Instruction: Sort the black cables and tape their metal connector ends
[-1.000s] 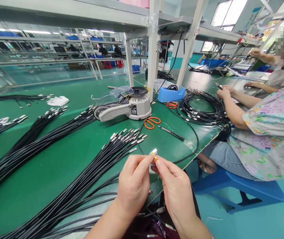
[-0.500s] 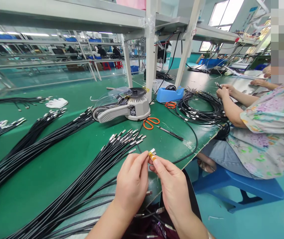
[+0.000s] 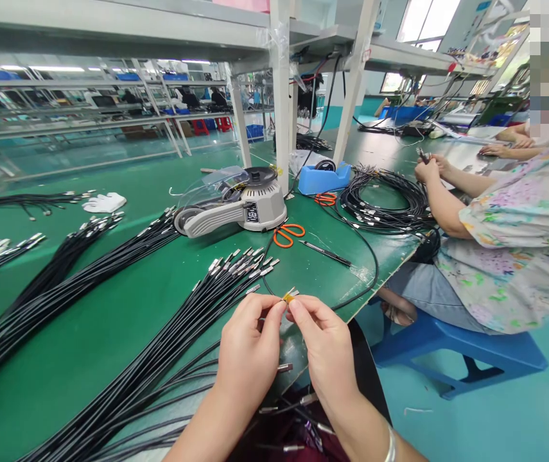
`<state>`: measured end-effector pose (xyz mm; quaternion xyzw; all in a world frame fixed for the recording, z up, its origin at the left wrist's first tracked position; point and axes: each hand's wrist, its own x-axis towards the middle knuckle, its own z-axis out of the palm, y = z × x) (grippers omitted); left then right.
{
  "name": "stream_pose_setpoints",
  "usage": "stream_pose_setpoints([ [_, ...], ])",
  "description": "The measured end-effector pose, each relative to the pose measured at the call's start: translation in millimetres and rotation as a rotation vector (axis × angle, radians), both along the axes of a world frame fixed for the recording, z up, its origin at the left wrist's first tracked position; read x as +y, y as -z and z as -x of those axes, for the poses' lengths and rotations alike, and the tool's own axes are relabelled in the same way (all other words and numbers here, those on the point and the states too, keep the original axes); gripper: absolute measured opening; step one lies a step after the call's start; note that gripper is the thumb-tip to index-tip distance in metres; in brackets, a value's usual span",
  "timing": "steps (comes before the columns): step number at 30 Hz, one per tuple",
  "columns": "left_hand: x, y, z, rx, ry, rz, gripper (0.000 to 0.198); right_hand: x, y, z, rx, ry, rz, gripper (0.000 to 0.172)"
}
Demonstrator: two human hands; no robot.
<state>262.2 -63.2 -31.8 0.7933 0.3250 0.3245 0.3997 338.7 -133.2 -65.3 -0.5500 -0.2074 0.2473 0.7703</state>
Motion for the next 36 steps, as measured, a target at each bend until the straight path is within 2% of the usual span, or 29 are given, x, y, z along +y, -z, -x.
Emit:
stream_pose_setpoints([
  [5,-3.3,-6.4,-0.9,-0.066,0.033,0.314,0.020,-0.5,-6.5,-0.2,-0.015,0.005,-0.013,0.012],
  [9,-3.3,-9.7,-1.1,-0.141,0.079,0.503,0.020,-1.2,-9.7,-0.3,-0.017,-0.004,-0.019,0.013],
  [16,5.4,-9.9,1.5,-0.252,0.263,0.776,0.019,-2.2,-11.7,-5.8,-0.025,-0.057,-0.053,0.013],
  [23,15.5,-16.3,5.8,-0.200,0.534,1.114,0.020,-9.0,-7.6,-27.1,-0.101,-0.270,-0.154,0.006],
  [27,15.5,-15.6,9.1,-0.110,0.655,1.233,0.022,-7.0,-8.7,-39.6,-0.170,-0.435,-0.222,0.018],
  [30,15.4,-16.5,11.7,-0.015,0.728,1.266,0.025,-0.4,-10.3,-46.1,-0.274,-0.606,-0.249,0.024],
  [33,15.5,-18.6,11.5,-0.005,0.744,1.192,0.027,4.8,-10.5,-52.1,-0.281,-0.635,-0.286,0.021],
  [35,13.6,-18.6,9.0,-0.033,0.593,0.959,0.025,3.7,-9.9,-57.6,-0.209,-0.560,-0.264,0.020],
  [36,11.8,-17.7,7.2,-0.042,0.477,0.760,0.022,1.4,-9.6,-60.7,-0.150,-0.513,-0.223,0.024],
])
